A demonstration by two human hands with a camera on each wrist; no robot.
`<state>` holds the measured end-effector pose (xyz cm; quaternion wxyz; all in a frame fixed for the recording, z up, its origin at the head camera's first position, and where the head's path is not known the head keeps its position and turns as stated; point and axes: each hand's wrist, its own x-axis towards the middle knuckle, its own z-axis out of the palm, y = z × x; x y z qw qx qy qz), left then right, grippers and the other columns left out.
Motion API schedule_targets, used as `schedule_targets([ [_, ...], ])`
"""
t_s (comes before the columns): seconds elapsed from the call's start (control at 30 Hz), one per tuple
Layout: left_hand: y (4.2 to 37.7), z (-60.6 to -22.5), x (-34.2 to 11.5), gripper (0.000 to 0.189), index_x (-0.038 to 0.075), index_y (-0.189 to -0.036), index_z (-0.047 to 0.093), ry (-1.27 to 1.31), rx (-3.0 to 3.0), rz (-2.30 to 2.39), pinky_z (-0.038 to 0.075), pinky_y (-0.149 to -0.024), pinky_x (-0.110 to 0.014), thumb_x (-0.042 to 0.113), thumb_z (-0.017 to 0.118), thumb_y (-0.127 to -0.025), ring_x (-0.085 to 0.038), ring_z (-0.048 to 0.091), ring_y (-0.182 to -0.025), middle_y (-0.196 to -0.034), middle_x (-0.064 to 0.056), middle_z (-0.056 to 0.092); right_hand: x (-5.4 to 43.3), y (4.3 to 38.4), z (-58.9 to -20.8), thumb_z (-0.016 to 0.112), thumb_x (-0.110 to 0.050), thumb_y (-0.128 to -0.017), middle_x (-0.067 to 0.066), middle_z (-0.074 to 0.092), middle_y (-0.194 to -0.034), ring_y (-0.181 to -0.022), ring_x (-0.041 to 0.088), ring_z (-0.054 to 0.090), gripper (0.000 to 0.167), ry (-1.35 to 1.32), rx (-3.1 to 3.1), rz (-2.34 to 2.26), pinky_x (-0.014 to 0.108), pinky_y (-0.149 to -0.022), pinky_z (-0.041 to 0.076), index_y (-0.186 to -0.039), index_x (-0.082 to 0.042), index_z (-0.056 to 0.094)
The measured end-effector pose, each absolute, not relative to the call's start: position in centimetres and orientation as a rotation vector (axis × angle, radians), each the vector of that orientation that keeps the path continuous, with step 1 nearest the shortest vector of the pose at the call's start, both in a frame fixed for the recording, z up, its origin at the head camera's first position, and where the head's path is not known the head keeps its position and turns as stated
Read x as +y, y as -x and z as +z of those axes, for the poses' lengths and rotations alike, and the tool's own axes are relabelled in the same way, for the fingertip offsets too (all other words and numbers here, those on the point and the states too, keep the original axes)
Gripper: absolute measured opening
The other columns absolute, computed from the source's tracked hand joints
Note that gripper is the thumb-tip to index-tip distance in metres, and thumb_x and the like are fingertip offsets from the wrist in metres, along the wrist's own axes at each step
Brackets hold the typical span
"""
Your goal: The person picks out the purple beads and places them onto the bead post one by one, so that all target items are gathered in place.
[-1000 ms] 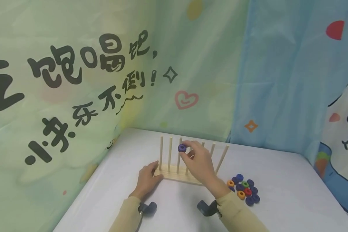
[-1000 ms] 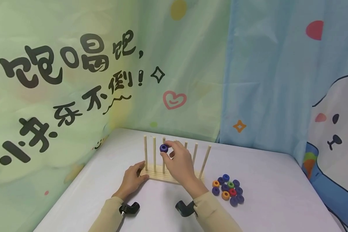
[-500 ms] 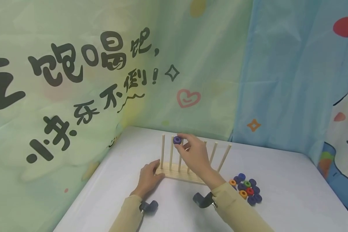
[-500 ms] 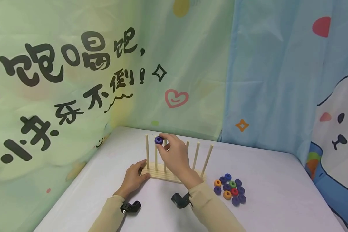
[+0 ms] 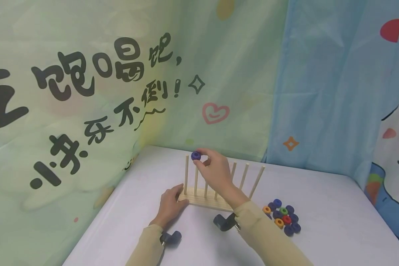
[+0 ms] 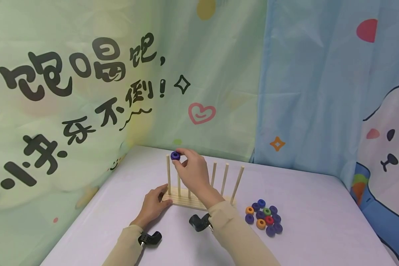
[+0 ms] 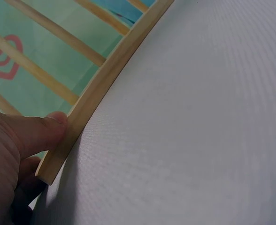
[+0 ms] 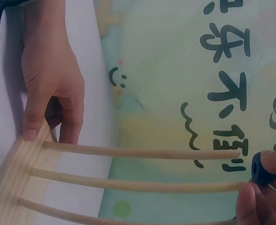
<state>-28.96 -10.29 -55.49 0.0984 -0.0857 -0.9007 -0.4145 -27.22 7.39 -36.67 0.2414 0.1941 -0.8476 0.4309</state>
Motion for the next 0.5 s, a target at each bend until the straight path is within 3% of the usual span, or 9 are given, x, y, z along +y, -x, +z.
schedule_targets([
  [0.5, 29.1, -55.6, -10.2, 0.063, 0.008, -0.136, 0.056, 0.252, -2.653, -1.233, 0.041, -0.096, -0.051, 0.025, 0.077, -0.078, -0.024, 0.057, -0.103, -0.117, -0.009, 0.067, 5.7, 28.2, -36.5, 0.074, -0.017, -0.086, 0.002, 0.072, -0.108, -0.059, 0.007, 0.056, 0.033, -0.444, -2.386, 1.195, 0.025, -0.052, 0.045, -0.118, -0.012, 0.069],
])
